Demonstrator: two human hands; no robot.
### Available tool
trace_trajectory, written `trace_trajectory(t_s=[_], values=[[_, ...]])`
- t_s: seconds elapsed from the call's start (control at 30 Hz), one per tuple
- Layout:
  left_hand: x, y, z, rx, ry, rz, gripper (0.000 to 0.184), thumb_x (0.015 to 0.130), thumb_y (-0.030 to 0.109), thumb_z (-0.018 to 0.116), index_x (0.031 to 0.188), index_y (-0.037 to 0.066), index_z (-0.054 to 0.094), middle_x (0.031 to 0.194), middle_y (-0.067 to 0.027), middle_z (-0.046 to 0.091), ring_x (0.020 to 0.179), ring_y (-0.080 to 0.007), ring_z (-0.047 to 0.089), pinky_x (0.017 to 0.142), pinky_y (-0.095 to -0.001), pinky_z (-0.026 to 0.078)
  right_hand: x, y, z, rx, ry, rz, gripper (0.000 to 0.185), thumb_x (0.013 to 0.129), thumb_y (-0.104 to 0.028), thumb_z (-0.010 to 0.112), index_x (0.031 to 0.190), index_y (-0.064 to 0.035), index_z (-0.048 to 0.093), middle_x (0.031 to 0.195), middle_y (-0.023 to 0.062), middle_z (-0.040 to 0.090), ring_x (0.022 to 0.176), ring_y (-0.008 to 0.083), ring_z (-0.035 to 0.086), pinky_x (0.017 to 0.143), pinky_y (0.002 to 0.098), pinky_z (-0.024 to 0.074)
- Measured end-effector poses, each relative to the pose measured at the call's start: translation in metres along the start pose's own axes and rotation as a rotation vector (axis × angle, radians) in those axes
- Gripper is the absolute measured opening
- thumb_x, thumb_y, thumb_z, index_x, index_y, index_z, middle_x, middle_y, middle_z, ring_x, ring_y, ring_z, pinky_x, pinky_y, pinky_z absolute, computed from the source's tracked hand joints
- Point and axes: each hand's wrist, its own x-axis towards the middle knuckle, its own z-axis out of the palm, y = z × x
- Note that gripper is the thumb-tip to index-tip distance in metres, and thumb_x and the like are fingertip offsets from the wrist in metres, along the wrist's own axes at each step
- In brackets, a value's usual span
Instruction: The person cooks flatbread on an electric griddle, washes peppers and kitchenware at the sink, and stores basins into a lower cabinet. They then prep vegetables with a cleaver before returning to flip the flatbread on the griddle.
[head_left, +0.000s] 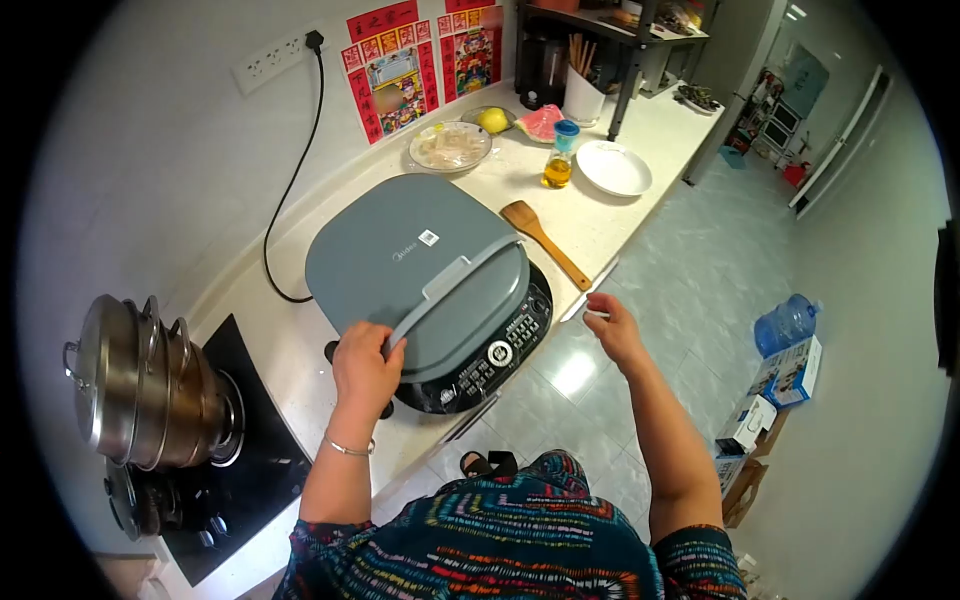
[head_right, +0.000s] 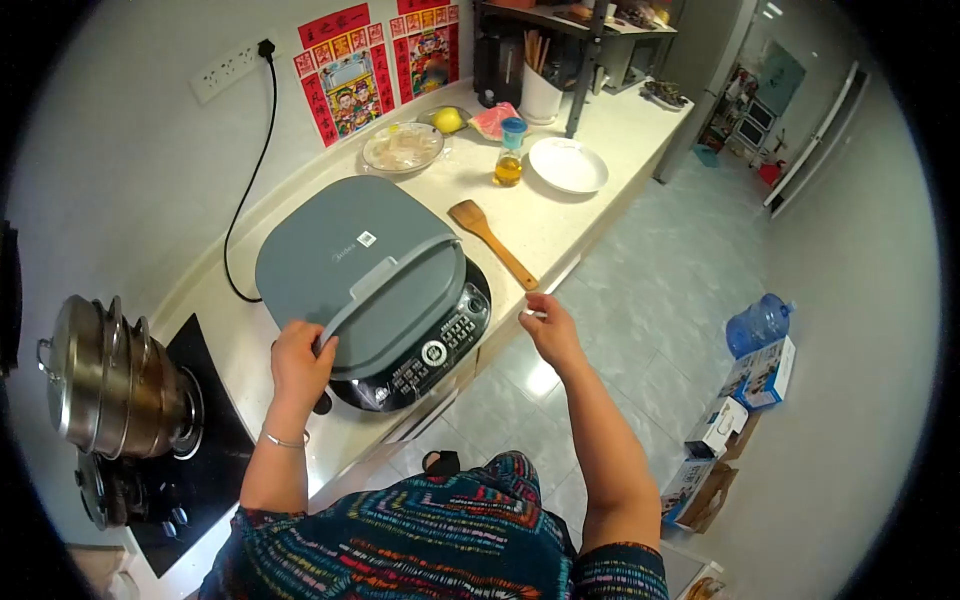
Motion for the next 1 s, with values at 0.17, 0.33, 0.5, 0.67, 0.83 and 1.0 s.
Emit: trace_trajectory(t_s=[0.17,0.33,0.5,0.67,0.83,1.0], values=[[-0.004,0.006,0.002,0.048,-0.093,-0.23,0.015,0.066,0.014,0.065,0.069,0.003,0.057,0.066,-0.0093,0.051,0.061,-0.0269,0.051,0.055,-0.0346,0.041,0.073,0.001,0.019,-0.515,0.127,-0.263,0.033,0.068,-0.014,0.061,0.099,-0.0065,0.053,0.091,0.0169,0.054,0.086,0.0314,0.053,0.072,0.0394,0.0447],[0.0,0.009,0.001,0.075,-0.074,-0.369,0.017,0.067,0.015,0.066,0.068,0.001,0.056,0.065,-0.0099,0.052,0.057,-0.027,0.052,0.053,-0.0336,0.041,0.117,-0.002,0.031,-0.83,-0.029,-0.219,0.027,0.067,-0.011,0.058,0.094,-0.0074,0.054,0.088,0.0162,0.054,0.085,0.032,0.054,0.071,0.0406,0.0452],[0.007,0.002,0.002,0.029,-0.055,-0.367,0.02,0.067,0.015,0.067,0.064,0.0,0.053,0.06,-0.0116,0.049,0.054,-0.0266,0.048,0.05,-0.0327,0.038,0.143,0.009,0.022,-0.617,-0.173,-0.119,0.025,0.066,-0.009,0.056,0.091,-0.0054,0.055,0.085,0.0196,0.057,0.078,0.0351,0.056,0.07,0.0392,0.0459],[0.038,-0.008,-0.027,-0.172,-0.005,-0.457,0.028,0.07,0.016,0.067,0.059,-0.001,0.048,0.047,-0.0049,0.042,0.046,-0.0115,0.036,0.042,-0.0276,0.031,0.13,-0.008,-0.022,-0.451,-0.159,-0.108,0.029,0.064,-0.007,0.054,0.092,-0.0023,0.057,0.073,0.0158,0.059,0.066,0.025,0.058,0.062,0.0329,0.0446],[0.113,-0.016,-0.083,-0.246,0.007,-0.475,0.029,0.071,0.031,0.063,0.061,0.005,0.055,0.048,0.0019,0.042,0.047,-0.0074,0.036,0.043,-0.0244,0.028,0.09,-0.07,-0.064,-0.138,-0.141,-0.165,0.029,0.069,0.003,0.055,0.097,-0.0018,0.058,0.069,0.0009,0.051,0.062,0.0073,0.047,0.056,0.0202,0.0391],[0.212,-0.084,-0.125,-0.349,0.102,-0.277,0.026,0.07,0.032,0.064,0.067,0.006,0.059,0.06,-0.0015,0.05,0.058,-0.0093,0.043,0.053,-0.0257,0.034,0.035,-0.146,-0.055,-0.422,-0.205,-0.18,0.025,0.072,-0.002,0.058,0.097,-0.0046,0.059,0.069,0.0019,0.052,0.063,0.0093,0.051,0.056,0.0226,0.0407]])
